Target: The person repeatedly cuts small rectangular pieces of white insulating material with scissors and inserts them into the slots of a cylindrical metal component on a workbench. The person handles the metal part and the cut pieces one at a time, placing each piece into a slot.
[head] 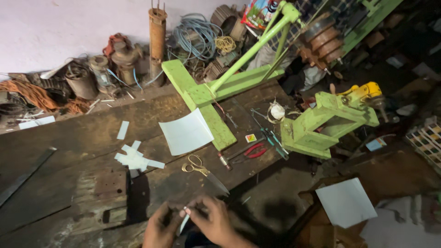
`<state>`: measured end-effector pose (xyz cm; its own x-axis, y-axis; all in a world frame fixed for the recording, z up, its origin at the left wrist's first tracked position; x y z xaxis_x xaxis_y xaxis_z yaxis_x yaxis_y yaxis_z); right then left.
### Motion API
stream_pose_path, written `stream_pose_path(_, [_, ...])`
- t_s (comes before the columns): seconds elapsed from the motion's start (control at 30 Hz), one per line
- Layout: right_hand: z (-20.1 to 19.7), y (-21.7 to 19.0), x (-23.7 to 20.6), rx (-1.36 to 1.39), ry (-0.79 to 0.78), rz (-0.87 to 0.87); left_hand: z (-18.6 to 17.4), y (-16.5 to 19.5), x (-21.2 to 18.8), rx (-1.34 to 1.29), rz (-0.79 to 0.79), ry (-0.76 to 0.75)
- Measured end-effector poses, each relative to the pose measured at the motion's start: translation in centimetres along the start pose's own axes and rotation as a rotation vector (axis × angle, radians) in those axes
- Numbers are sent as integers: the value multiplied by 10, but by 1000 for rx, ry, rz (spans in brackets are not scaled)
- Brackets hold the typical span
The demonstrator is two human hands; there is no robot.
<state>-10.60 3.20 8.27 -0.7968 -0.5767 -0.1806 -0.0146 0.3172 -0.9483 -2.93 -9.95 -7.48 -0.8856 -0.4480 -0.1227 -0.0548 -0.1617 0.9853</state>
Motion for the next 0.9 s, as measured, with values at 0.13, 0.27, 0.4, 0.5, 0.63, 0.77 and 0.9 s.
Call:
stream_pose_path(0.13, [-3, 13, 4, 88, -43, 142, 5, 28, -4, -64, 340, 3])
stream_pose_path(0.27, [-13, 0, -6, -305, 121, -175, 6, 56, -11, 106, 243, -62])
stream_pose_path(0.4, [-15, 35, -1, -28, 42, 158, 10, 76, -12, 153, 91, -69])
stream_pose_path(0.5, [-12, 67, 9, 143, -43, 270, 17, 92, 0, 299, 372, -106])
stream_pose_path(0.63, [-24, 113, 53, 28, 72, 284, 24, 76, 45, 448, 538, -144])
stream_pose_path(0.77, [-34, 123, 129, -783, 317, -10, 35, 72, 95, 871, 837, -106])
stream_pose_path(0.9, [-29, 127, 163, -995, 301, -175, 53, 49, 94, 1402, 692, -470])
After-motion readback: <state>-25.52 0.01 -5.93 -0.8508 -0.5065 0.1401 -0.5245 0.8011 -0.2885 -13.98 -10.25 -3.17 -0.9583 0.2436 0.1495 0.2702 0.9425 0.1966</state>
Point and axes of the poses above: each hand's wrist, its own x-axis towards the middle knuckle, its own z-axis out of the palm, y = z × x, the point moved 6 cm from there along x, towards the middle knuckle, and after that the axes turned 15 degrees about z, right-handed, at the moved point
